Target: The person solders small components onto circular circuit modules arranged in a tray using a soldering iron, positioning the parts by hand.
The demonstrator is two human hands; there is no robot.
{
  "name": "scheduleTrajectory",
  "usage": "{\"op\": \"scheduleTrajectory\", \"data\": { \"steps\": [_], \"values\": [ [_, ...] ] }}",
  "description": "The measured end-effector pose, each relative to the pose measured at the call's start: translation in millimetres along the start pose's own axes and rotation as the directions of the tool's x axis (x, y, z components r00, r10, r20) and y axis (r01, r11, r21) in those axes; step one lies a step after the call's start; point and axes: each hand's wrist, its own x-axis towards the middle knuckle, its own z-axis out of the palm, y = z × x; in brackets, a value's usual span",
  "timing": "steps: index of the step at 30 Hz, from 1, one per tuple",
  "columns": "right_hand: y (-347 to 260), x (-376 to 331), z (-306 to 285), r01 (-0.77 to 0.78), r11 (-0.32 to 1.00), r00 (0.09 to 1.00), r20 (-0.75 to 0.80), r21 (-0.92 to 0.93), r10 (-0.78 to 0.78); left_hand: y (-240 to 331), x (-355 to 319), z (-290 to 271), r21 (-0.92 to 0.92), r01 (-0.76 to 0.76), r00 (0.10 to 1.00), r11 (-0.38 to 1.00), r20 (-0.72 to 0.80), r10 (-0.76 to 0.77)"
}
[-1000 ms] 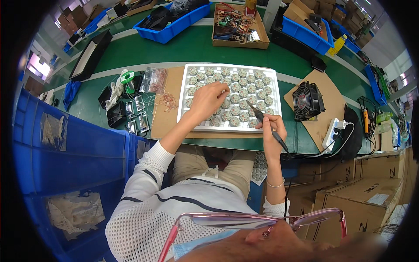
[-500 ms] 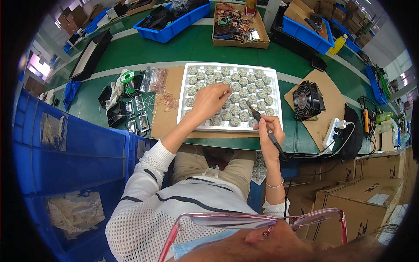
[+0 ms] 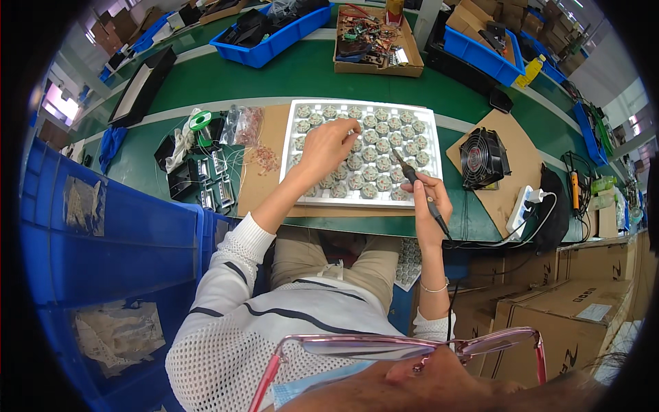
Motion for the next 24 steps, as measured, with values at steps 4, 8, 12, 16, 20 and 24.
{"op": "scheduleTrajectory", "data": {
  "steps": [4,8,12,16,20,24],
  "values": [
    [-1,3,0,-0.052,0.999,0.999,-0.015,-0.006,0.052,6,9,-5,0.030,0.015,0.993,0.999,0.119,-0.019],
    [7,7,2,-0.059,0.998,0.998,-0.008,-0.006,0.059,4,10,2,0.040,0.005,0.992,0.999,0.130,-0.011],
    [8,8,4,-0.039,0.999,0.999,-0.010,-0.036,0.039,4,10,3,0.047,-0.046,0.995,0.998,0.088,0.042],
    [6,8,4,-0.048,0.998,0.999,-0.010,-0.036,0.048,1,10,8,0.041,-0.065,0.997,0.997,0.050,0.063],
    [7,9,5,-0.057,0.996,0.998,0.002,-0.070,0.058,-2,11,13,0.046,-0.074,0.996,0.996,0.050,0.072],
    [4,9,6,-0.044,0.994,0.999,0.006,-0.098,0.045,-2,11,15,0.067,-0.080,0.995,0.995,0.065,0.076]
  ]
}}
